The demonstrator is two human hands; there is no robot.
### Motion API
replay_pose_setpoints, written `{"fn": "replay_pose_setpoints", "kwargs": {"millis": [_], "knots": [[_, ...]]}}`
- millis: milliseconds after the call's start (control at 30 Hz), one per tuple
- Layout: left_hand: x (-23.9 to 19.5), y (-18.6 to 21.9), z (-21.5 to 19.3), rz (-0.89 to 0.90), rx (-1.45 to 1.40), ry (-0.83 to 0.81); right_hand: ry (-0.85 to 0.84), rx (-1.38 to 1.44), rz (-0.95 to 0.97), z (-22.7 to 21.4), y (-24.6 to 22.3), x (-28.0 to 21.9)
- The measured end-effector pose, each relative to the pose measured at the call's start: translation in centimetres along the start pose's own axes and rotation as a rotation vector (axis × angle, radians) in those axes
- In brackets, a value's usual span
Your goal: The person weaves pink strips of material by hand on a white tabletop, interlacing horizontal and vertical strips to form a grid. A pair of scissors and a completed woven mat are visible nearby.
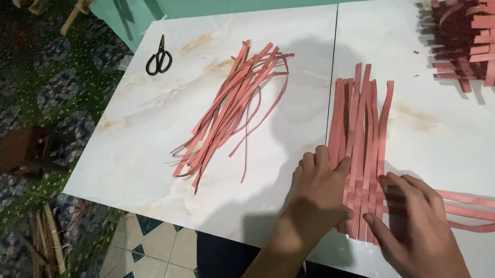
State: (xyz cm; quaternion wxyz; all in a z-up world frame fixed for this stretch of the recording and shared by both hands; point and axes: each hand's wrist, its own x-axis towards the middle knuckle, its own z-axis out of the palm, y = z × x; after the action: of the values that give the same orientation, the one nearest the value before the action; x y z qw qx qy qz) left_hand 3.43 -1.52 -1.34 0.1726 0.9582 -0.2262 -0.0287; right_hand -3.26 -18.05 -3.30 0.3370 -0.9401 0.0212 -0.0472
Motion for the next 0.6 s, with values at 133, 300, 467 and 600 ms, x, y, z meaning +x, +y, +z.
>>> {"fn": "replay_pose_setpoints", "kwargs": {"millis": [133, 300, 467, 600], "knots": [[-0.3, 0.0, -0.4, 0.009, -0.024, 0.014, 0.005, -0.002, -0.011, 0.2, 0.6, 0.1], [0.1, 0.1, -0.6, -0.022, -0.083, -0.104, 0.029, -0.111, -0.363, -1.2, -0.9, 3.1], [0.0, -0.1, 0.9, 0.005, 0.003, 0.047, -0.081, -0.179, -0.403, 0.8, -1.2, 5.2], [0.0, 0.0, 1.5, 0.017, 0.072, 0.118, 0.123, -0.364, -0.581, 1.6, -0.7, 5.2]]}}
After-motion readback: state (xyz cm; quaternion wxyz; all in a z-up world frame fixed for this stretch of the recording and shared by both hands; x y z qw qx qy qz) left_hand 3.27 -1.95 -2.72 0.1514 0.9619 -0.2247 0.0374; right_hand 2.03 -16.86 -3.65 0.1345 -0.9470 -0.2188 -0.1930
